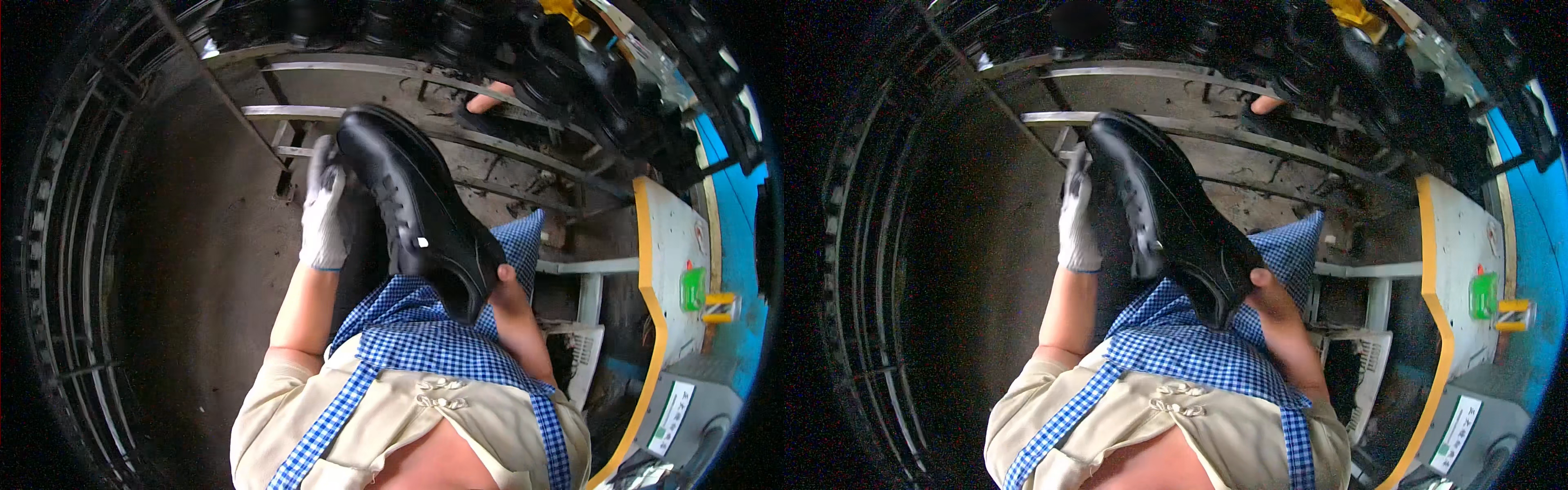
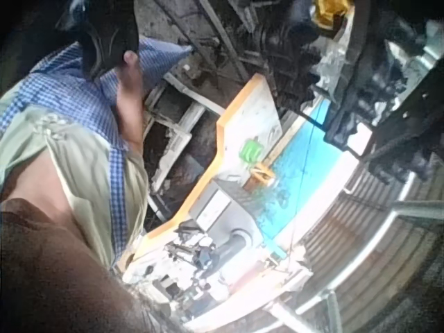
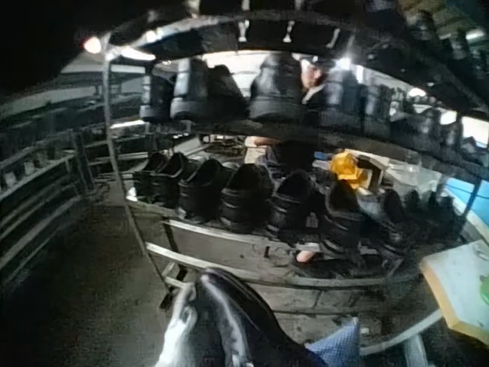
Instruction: Trim and inspect shoes during the manufacturing process.
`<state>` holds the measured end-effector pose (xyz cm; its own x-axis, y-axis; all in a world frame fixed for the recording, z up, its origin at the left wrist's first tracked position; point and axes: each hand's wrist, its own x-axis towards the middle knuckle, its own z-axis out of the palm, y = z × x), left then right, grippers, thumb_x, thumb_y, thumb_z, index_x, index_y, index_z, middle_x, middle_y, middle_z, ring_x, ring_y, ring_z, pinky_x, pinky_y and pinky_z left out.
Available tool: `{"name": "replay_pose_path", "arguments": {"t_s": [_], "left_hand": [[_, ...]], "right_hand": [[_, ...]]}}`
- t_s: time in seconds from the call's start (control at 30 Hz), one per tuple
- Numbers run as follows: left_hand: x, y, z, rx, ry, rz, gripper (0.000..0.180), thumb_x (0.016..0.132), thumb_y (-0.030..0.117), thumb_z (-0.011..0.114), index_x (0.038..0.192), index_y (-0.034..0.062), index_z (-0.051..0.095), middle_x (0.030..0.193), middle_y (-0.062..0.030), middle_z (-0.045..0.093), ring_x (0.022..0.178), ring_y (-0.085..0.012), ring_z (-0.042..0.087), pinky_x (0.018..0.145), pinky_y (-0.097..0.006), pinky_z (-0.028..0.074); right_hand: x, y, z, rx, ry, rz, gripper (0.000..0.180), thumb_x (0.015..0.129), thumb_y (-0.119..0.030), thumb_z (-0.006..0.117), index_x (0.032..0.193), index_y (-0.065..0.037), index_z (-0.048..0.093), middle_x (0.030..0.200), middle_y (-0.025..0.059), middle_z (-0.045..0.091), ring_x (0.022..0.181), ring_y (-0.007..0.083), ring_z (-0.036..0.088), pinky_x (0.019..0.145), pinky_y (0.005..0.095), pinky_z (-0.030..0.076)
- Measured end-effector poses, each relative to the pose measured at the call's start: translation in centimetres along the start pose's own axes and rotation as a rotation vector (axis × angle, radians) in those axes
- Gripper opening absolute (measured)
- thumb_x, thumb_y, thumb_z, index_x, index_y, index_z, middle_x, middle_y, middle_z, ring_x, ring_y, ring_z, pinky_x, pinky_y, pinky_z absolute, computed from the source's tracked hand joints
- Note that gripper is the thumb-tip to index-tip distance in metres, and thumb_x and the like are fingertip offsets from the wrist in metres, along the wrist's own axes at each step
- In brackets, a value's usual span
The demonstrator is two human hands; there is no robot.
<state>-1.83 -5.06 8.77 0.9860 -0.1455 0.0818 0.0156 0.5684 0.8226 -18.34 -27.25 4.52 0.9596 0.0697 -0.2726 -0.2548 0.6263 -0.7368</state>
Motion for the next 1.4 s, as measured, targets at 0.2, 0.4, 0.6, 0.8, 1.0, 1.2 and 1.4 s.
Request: {"name": "replay_pose_path", "arguments": {"t_s": [0.2,0.4,0.6,0.8,1.0,1.2,1.4], "left_hand": [[0.7,0.4,0.6,0.105,-0.079,0.024,0.045,0.088,0.012,0.06,0.13,0.0033,0.047,0.12,-0.0072,0.057,0.11,-0.0174,0.053,0.095,-0.03,0.043],[-0.5,1.2,1.2,0.312,-0.363,0.013,0.067,0.068,0.016,0.079,0.125,-0.0045,0.051,0.119,-0.0129,0.058,0.11,-0.0204,0.055,0.098,-0.033,0.043],[-1.3,1.3,2.4,0.461,-0.464,-0.04,0.069,0.066,0.023,0.081,0.122,-0.0047,0.053,0.115,-0.0128,0.06,0.108,-0.021,0.057,0.097,-0.034,0.043],[-2.3,1.4,3.2,0.442,-0.522,-0.085,0.071,0.065,0.029,0.081,0.121,-0.0051,0.054,0.113,-0.0131,0.06,0.107,-0.0216,0.057,0.097,-0.034,0.043],[-2.5,1.1,3.1,0.447,-0.503,-0.078,0.07,0.067,0.029,0.08,0.122,-0.0047,0.054,0.113,-0.0132,0.061,0.106,-0.0213,0.057,0.095,-0.033,0.043],[-2.4,1.1,3.3,0.424,-0.505,-0.089,0.067,0.067,0.029,0.08,0.12,-0.0037,0.055,0.112,-0.0125,0.062,0.106,-0.0205,0.058,0.094,-0.033,0.044],[-1.7,0.3,3.7,0.55,-0.648,0.074,0.061,0.067,0.034,0.078,0.114,-0.0018,0.06,0.106,-0.0146,0.064,0.099,-0.0255,0.061,0.089,-0.035,0.046]], "right_hand": [[3.2,3.4,-6.4,-0.422,0.024,0.012,0.059,0.089,-0.044,0.056,0.131,-0.004,0.046,0.102,0.0029,0.057,0.084,0.0125,0.054,0.068,0.0256,0.044],[3.9,-3.4,-0.5,-1.038,0.097,-0.705,0.021,0.092,-0.01,0.055,0.111,-0.001,0.061,0.079,0.0039,0.056,0.069,0.0108,0.052,0.059,0.0236,0.042],[1.5,-9.7,6.7,-1.374,-0.049,-0.945,0.027,0.081,-0.001,0.065,0.107,-0.007,0.068,0.08,0.0053,0.055,0.063,0.0119,0.052,0.056,0.0217,0.042],[0.5,-11.8,8.5,-1.668,-0.176,-0.941,0.033,0.076,-0.004,0.07,0.106,-0.016,0.07,0.073,0.005,0.052,0.054,0.0157,0.052,0.047,0.0272,0.042],[0.4,-10.4,8.3,-1.798,-0.04,-0.987,0.031,0.079,-0.008,0.066,0.108,-0.021,0.07,0.074,0.0043,0.052,0.053,0.0169,0.056,0.046,0.0321,0.046],[1.1,-10.2,7.8,-1.681,-0.036,-1.022,0.039,0.07,0.0,0.072,0.106,-0.014,0.07,0.072,0.0037,0.053,0.051,0.0152,0.054,0.044,0.0289,0.043],[0.9,-12.9,8.1,-1.728,-0.308,-1.038,0.026,0.067,-0.008,0.07,0.094,-0.01,0.068,0.075,0.0021,0.055,0.056,0.0172,0.058,0.048,0.0291,0.049]]}}
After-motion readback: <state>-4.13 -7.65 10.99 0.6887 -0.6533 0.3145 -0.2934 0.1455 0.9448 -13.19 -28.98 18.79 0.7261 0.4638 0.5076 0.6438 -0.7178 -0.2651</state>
